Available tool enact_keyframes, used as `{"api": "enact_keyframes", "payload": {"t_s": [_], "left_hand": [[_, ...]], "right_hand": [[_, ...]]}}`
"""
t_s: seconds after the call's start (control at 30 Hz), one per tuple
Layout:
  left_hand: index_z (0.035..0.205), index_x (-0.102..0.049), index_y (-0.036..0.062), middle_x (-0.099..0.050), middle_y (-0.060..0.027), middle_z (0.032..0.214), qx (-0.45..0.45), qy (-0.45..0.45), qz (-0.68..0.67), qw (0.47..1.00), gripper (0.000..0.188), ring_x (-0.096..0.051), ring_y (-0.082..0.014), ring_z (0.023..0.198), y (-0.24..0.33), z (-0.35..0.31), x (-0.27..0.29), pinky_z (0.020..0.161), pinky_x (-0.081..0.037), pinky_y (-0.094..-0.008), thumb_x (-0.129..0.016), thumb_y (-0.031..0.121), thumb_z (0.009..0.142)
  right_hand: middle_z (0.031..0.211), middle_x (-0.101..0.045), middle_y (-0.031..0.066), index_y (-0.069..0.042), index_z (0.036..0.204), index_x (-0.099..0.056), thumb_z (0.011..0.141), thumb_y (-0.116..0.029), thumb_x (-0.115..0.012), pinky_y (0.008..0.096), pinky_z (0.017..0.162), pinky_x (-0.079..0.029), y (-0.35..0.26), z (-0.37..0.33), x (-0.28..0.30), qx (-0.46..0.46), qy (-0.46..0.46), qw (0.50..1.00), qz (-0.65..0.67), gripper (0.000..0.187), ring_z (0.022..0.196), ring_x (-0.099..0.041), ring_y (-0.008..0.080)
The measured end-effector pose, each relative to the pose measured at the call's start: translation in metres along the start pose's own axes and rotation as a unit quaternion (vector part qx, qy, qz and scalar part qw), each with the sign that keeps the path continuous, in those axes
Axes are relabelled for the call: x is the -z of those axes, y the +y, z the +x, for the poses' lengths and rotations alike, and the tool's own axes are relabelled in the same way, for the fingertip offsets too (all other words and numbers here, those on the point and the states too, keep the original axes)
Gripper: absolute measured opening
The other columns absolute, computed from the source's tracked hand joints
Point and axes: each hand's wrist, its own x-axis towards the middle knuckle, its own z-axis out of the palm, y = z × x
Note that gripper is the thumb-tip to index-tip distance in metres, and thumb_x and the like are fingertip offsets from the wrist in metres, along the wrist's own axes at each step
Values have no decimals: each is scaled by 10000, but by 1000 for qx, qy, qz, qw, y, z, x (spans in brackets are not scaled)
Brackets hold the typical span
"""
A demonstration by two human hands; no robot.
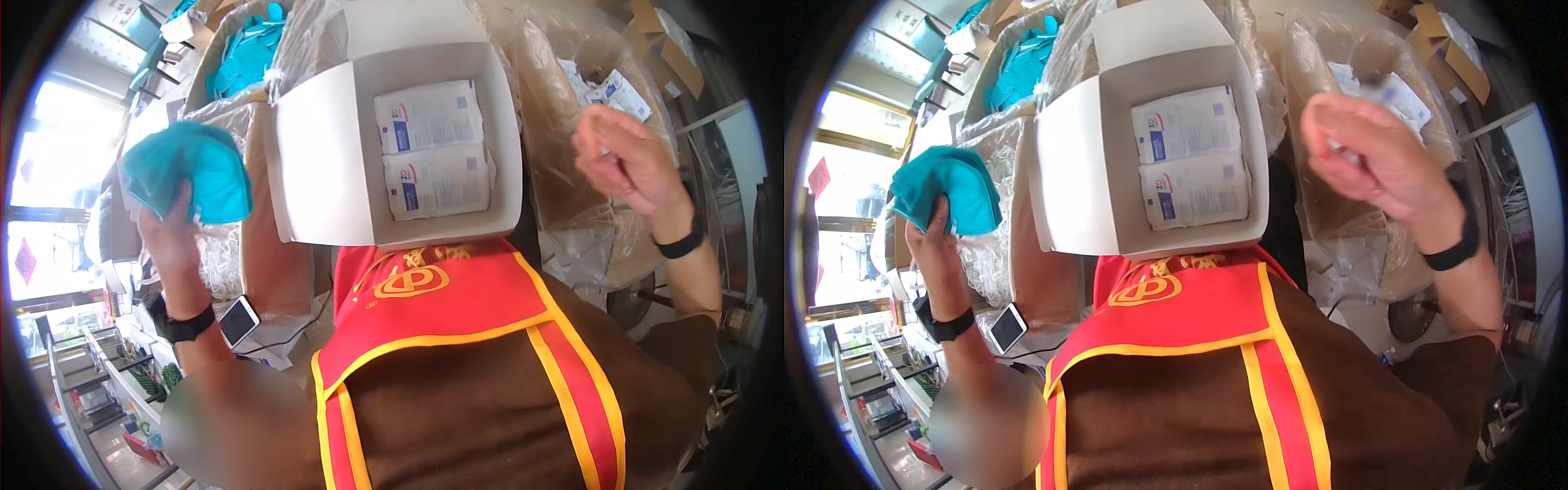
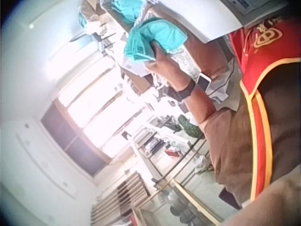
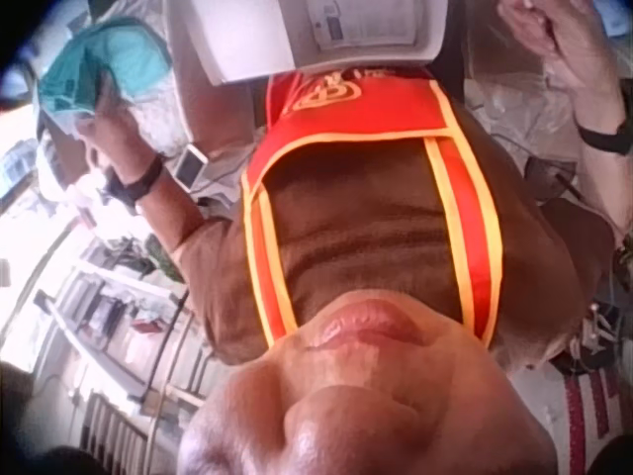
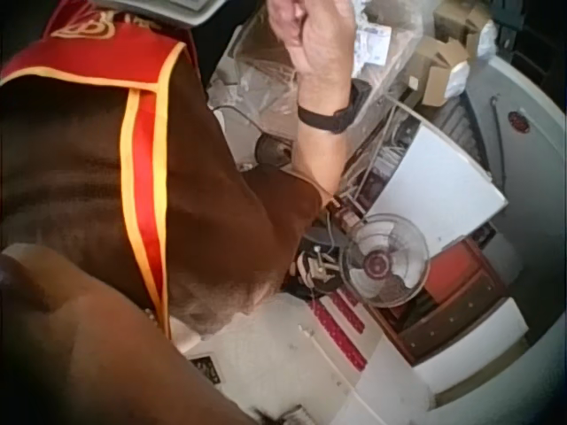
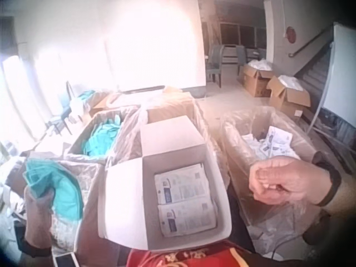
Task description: The recorder is seen organizing and packing several green face masks into small boxes and larger shipping containers.
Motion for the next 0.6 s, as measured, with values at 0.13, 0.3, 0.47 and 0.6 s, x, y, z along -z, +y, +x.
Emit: {"api": "enact_keyframes", "payload": {"t_s": [0.13, 0.3, 0.47, 0.6], "left_hand": [[1267, -495, -8, -603, -137, 1172, -1, -35, -390, 920, 385, -635, -209, 980, 8, 1, -45, 851, -516, -296, -591, 56, 899], [1151, -532, 26, -597, -132, 1135, 57, -214, -529, 819, 279, -577, -222, 900, 8, 1, -64, 791, -471, -329, -596, 91, 888], [1112, -586, 2, -598, -164, 1098, -129, -310, -533, 777, 326, -487, -174, 740, 62, -22, -128, 620, -430, -272, -582, 251, 902], [1159, -576, 12, -584, -144, 1067, 126, -612, -467, 626, 417, -494, -170, 715, 59, 17, -110, 522, -437, -284, -553, 351, 917]], "right_hand": [[681, -482, 22, -48, 822, -520, 950, -269, -521, 162, 377, -268, 28, 43, -25, 27, -49, 988, 146, 255, 455, -358, 39], [715, -498, 15, -53, 808, -538, 963, -309, -505, 146, 411, -264, 34, 84, -37, 106, -76, 982, 138, 302, 491, -358, 30], [671, -478, -53, -50, 917, -627, 966, -343, -529, 139, 421, -255, 15, 109, -52, 128, -62, 987, 69, 313, 512, -346, 3], [641, -436, -50, -10, 1010, -623, 965, -387, -513, 156, 423, -253, 21, 116, -64, 126, -63, 987, 83, 396, 509, -336, 4]]}}
